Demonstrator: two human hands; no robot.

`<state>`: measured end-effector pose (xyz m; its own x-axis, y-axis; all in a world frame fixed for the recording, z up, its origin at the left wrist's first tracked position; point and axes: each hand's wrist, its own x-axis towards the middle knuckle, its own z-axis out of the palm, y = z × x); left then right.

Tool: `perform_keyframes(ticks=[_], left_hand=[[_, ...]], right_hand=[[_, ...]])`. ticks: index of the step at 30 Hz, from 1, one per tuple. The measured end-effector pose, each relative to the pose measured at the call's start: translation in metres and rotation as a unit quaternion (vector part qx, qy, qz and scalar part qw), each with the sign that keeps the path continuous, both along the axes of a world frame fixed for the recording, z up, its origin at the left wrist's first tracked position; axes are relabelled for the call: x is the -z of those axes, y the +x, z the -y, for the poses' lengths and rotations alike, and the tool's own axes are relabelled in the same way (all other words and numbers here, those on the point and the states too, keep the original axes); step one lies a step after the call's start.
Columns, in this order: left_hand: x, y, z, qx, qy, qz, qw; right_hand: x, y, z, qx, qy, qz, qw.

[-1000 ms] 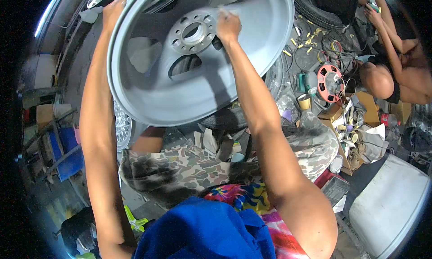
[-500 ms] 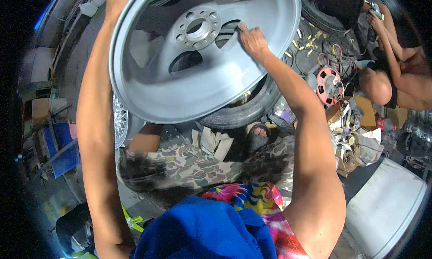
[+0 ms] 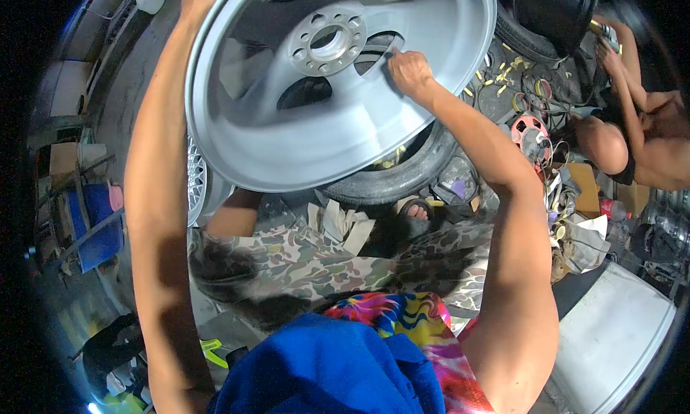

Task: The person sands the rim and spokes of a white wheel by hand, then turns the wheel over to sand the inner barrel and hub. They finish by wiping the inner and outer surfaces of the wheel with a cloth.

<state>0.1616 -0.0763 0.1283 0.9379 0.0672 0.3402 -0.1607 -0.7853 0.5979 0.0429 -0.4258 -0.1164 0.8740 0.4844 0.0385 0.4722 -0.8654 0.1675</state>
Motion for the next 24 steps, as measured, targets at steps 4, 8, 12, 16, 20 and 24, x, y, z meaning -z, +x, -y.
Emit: perform_keyframes(ticks=[4, 8, 12, 16, 20, 24], left_hand=[[0.000, 0.002, 0.003, -0.014, 0.013, -0.024, 1.000], [0.006, 0.016, -0.005, 0.011, 0.018, 0.005, 1.000], [0.012, 0.023, -0.015, 0.015, 0.015, 0.011, 1.000], [0.016, 0.034, -0.025, 0.105, 0.151, 0.101, 0.978], [0.012, 0.026, -0.022, 0.031, 0.022, 0.009, 0.999], [0.012, 0.028, -0.024, 0.008, -0.013, 0.005, 1.000]], right_hand=[[-0.052, 0.014, 0.007, 0.047, 0.104, 0.116, 0.987], [-0.020, 0.050, -0.003, 0.232, 0.226, 0.079, 0.943], [0.018, 0.032, -0.061, 0.281, 0.441, 0.213, 0.826], [-0.023, -0.013, -0.047, 0.226, 0.796, -0.218, 0.517], [0.009, 0.017, -0.046, 0.329, 0.694, -0.075, 0.636], [0.026, 0.026, -0.081, 0.337, 0.713, -0.033, 0.614]])
